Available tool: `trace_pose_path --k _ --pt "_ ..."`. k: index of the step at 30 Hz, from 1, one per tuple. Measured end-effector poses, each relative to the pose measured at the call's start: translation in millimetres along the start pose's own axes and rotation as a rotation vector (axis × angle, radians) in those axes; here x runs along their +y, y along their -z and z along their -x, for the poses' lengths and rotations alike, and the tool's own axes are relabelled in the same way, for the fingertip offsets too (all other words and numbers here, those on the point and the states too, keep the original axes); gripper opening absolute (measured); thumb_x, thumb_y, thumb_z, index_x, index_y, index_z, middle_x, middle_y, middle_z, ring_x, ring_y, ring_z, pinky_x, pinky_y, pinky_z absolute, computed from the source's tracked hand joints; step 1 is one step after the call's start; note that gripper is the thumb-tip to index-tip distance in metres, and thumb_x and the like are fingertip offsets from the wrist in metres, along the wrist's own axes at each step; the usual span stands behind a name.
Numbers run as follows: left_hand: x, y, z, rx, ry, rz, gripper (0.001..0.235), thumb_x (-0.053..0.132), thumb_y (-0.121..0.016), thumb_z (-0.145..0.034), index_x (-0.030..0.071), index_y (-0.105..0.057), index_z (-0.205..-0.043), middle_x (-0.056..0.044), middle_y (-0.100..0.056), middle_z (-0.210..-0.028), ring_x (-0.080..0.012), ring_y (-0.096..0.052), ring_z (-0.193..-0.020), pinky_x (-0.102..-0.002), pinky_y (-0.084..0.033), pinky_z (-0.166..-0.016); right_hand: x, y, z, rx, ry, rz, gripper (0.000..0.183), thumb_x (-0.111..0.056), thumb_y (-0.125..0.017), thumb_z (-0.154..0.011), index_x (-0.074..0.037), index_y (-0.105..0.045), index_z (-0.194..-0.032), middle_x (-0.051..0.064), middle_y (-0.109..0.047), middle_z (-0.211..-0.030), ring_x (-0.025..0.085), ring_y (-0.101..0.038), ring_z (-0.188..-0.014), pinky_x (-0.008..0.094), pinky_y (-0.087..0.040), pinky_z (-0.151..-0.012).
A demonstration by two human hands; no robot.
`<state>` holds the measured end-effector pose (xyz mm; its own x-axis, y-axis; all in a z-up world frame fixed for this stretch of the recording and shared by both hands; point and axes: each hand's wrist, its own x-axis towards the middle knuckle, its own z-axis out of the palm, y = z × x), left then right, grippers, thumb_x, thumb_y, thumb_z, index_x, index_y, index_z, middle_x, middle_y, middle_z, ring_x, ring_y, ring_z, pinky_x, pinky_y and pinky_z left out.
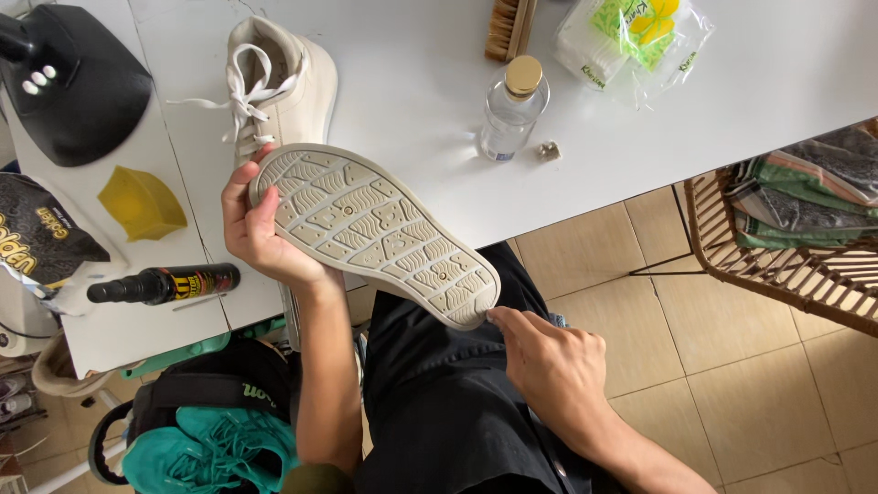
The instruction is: The person cleans the sole of a beige sneaker using a small white cloth. They hold the shoe on their lap and wipe the textured bottom surface, then flip the shoe to clean the side and heel areas.
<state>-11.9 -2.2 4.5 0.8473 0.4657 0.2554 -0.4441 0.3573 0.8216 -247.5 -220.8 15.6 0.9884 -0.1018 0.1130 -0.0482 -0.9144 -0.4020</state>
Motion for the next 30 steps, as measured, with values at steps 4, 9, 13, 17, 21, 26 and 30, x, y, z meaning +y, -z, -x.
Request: trace_pose_path --k 4,9,13,17,21,26,30 --pt "6.3 -1.3 3.1 0.033 0.004 -0.016 0.020 0.008 -0.070 -0.087 0.003 -0.077 -0.105 -0.031 -0.080 -0.116 -0.0402 -0.076 -0.115 -0.051 -0.066 -0.100 -8.3 2.0 1.0 -0.006 -0.029 -0.059 0.012 -0.029 -0.070 -0.108 -0.028 -0.082 -0.111 -0.015 -0.077 -0.072 0.012 -0.050 -0.041 0.035 -0.028 -0.040" --pt "5.9 1.1 6.4 0.012 -0.058 0.031 0.023 0.007 -0.069 -0.088 0.002 -0.077 -0.110 -0.031 -0.078 -0.120 -0.0408 -0.073 -0.121 -0.051 -0.061 -0.107 -3.9 1.5 4.3 -0.233 -0.297 -0.285 0.016 -0.033 -0.067 -0.106 -0.029 -0.078 -0.117 -0.014 -0.089 -0.079 0.013 -0.077 -0.053 0.036 -0.056 -0.055" --pt "11.4 1.6 11.8 0.033 -0.058 0.035 0.022 0.007 -0.068 -0.088 0.002 -0.077 -0.108 -0.030 -0.078 -0.118 -0.0411 -0.073 -0.120 -0.051 -0.061 -0.106 -4.3 -7.5 14.6 -0.124 -0.210 -0.341 0.016 -0.022 -0.072 -0.104 -0.026 -0.083 -0.115 -0.013 -0.088 -0.083 0.007 -0.079 -0.059 0.028 -0.059 -0.056" --pt "7.7 3.0 31.1 0.050 -0.131 -0.050 0.026 0.012 -0.069 -0.087 0.004 -0.076 -0.111 -0.024 -0.079 -0.120 -0.0393 -0.074 -0.122 -0.055 -0.064 -0.106 -28.7 -54.6 23.9 -0.003 0.082 -0.359 0.013 -0.017 -0.076 -0.101 -0.027 -0.081 -0.108 -0.014 -0.085 -0.089 0.009 -0.081 -0.071 0.030 -0.056 -0.055" --pt "7.7 -5.3 40.7 0.067 -0.141 0.031 0.026 0.011 -0.070 -0.088 0.001 -0.075 -0.112 -0.028 -0.076 -0.124 -0.0379 -0.072 -0.125 -0.052 -0.058 -0.114 -38.0 -26.7 10.6 -0.153 0.127 -0.591 0.017 -0.017 -0.074 -0.100 -0.023 -0.083 -0.113 -0.007 -0.090 -0.099 0.012 -0.086 -0.076 0.027 -0.063 -0.067" --pt "15.3 7.0 28.4 0.086 -0.078 0.038 0.025 0.016 -0.066 -0.087 0.005 -0.076 -0.108 -0.023 -0.078 -0.119 -0.0380 -0.073 -0.121 -0.055 -0.064 -0.100 9.9 12.5 -1.7 -0.014 -0.226 -0.524 0.015 -0.011 -0.073 -0.101 -0.016 -0.086 -0.109 -0.005 -0.089 -0.080 0.001 -0.061 -0.054 0.018 -0.049 -0.047" --pt "16.0 8.1 29.3 0.146 -0.063 0.089 0.022 0.010 -0.065 -0.087 0.003 -0.074 -0.106 -0.029 -0.075 -0.122 -0.0427 -0.070 -0.122 -0.054 -0.058 -0.107 13.4 17.3 -1.2 0.002 -0.298 -0.374 0.016 -0.017 -0.072 -0.104 -0.017 -0.084 -0.115 -0.006 -0.087 -0.078 0.002 -0.038 -0.039 0.021 -0.035 -0.036"
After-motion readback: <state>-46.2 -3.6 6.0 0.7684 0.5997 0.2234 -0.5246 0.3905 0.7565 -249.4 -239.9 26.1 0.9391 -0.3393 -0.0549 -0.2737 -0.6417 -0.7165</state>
